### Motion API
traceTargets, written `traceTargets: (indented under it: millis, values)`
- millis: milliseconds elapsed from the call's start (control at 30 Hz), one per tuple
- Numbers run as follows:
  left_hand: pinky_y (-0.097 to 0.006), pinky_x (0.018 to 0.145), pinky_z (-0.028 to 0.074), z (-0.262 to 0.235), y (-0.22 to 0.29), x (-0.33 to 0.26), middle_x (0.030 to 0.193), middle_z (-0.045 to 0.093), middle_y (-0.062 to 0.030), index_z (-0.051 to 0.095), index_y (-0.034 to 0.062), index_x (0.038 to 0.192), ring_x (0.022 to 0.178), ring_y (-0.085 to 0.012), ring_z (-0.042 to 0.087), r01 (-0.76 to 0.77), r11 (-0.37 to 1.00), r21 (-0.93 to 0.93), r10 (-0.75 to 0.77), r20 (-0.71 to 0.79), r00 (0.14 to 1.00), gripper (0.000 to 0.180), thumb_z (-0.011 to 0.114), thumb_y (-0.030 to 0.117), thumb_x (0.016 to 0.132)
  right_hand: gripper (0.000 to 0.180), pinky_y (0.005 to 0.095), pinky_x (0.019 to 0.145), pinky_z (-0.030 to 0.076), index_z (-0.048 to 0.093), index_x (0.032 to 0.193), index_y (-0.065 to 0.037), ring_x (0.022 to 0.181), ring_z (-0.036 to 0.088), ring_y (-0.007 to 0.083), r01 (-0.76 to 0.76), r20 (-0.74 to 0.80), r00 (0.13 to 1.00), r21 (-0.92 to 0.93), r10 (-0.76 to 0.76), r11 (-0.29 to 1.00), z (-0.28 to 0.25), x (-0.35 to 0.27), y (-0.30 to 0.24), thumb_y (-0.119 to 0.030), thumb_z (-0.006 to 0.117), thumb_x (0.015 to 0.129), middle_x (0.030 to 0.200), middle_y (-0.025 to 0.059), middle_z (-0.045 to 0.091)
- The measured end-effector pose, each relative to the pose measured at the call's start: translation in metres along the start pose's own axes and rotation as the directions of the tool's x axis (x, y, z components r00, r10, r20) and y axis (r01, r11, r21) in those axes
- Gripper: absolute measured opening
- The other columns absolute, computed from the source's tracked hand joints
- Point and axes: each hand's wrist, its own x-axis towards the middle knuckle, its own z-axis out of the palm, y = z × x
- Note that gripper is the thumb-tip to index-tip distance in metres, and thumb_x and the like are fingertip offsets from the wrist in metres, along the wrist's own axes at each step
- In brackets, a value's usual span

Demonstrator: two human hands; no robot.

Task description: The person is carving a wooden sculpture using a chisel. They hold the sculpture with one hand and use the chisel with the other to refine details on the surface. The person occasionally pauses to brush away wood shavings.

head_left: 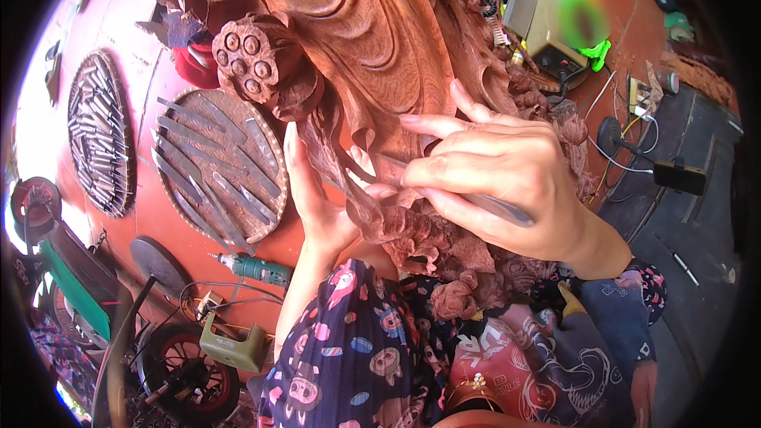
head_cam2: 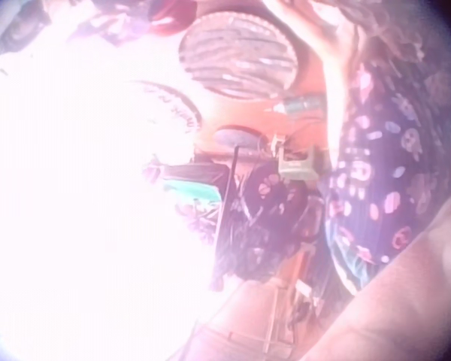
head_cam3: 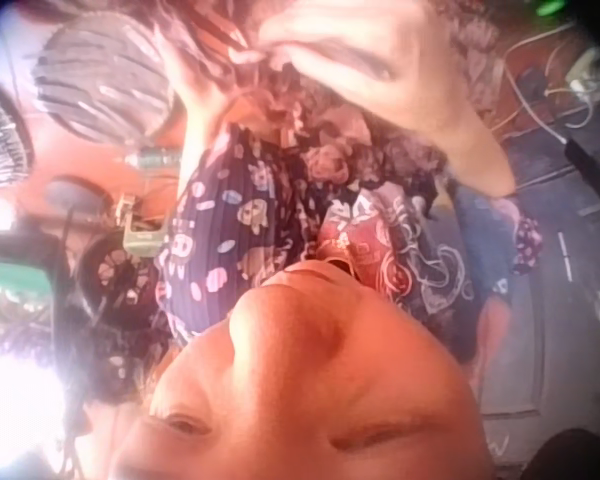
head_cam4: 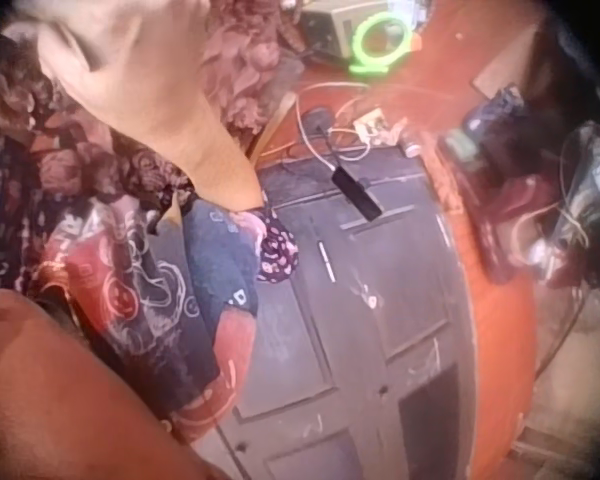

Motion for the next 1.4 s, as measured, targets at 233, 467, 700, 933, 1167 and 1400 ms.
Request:
traceTargets:
  millis: [233,467,700,933,1167,1400]
  values:
    - [-0.05,0.115,0.031,0.004,0.009,0.029,0.151,0.035,-0.0284,0.02,-0.0078,0.153,0.139,-0.0417,0.04,-0.15,0.986,0.073,0.15,0.004,0.989,0.133,0.09,0.06,0.062,0.017,0.0537,0.108,0.046,0.076,0.097,-0.003,0.108,0.072,0.034,-0.016,-0.093,0.995,0.032,0.019,0.999,0.004,-0.001,0.002,0.001,0.075,0.08,0.091,0.0101,0.076]
    - [-0.051,0.116,0.029,0.018,0.013,0.037,0.153,0.031,-0.0301,0.013,-0.0085,0.154,0.141,-0.0434,0.035,-0.093,0.989,0.118,0.098,-0.035,0.995,0.14,0.088,0.064,0.061,0.018,0.053,0.109,0.045,0.077,0.096,-0.003,0.108,0.072,0.033,-0.087,-0.123,0.988,0.07,0.095,0.994,0.006,0.002,-0.005,0.005,0.074,0.079,0.091,0.0096,0.076]
    - [-0.054,0.117,0.027,0.016,0.011,0.033,0.153,0.027,-0.0329,0.01,-0.0093,0.155,0.143,-0.0471,0.031,-0.134,0.989,0.058,0.14,-0.131,0.981,0.14,0.088,0.062,0.063,0.018,0.0539,0.111,0.043,0.076,0.096,-0.002,0.109,0.072,0.0334,-0.043,-0.025,0.999,-0.021,0.043,0.999,0.005,0.003,-0.009,0.005,0.072,0.08,0.092,0.0102,0.076]
    - [-0.056,0.117,0.027,0.024,0.012,0.033,0.153,0.026,-0.0331,0.013,-0.0105,0.154,0.143,-0.049,0.029,-0.12,0.981,0.152,0.139,-0.116,0.984,0.142,0.087,0.067,0.06,0.029,0.055,0.107,0.048,0.077,0.109,-0.01,0.109,0.071,0.0352,-0.029,0.071,0.997,-0.049,0.032,0.998,-0.003,0.001,-0.012,0.0,0.071,0.083,0.1,0.0095,0.077]
    - [-0.054,0.117,0.029,0.017,0.014,0.039,0.151,0.03,-0.0331,0.014,-0.0092,0.154,0.142,-0.0476,0.032,-0.191,0.971,0.142,0.202,-0.062,0.978,0.139,0.088,0.064,0.062,0.027,0.056,0.112,0.042,0.076,0.107,-0.008,0.107,0.071,0.0357,-0.047,-0.06,0.997,-0.034,0.045,0.998,0.006,-0.004,-0.01,-0.001,0.072,0.081,0.096,0.0126,0.075]
    - [-0.055,0.117,0.026,0.031,-0.009,0.028,0.15,0.031,-0.0337,0.014,-0.0091,0.154,0.141,-0.0496,0.032,-0.108,0.974,0.199,0.131,-0.107,0.986,0.141,0.088,0.066,0.06,0.025,0.0592,0.108,0.045,0.075,0.109,-0.006,0.103,0.072,0.0366,-0.045,-0.115,0.993,-0.046,0.039,0.998,0.007,-0.002,-0.007,-0.001,0.071,0.085,0.099,0.0128,0.076]
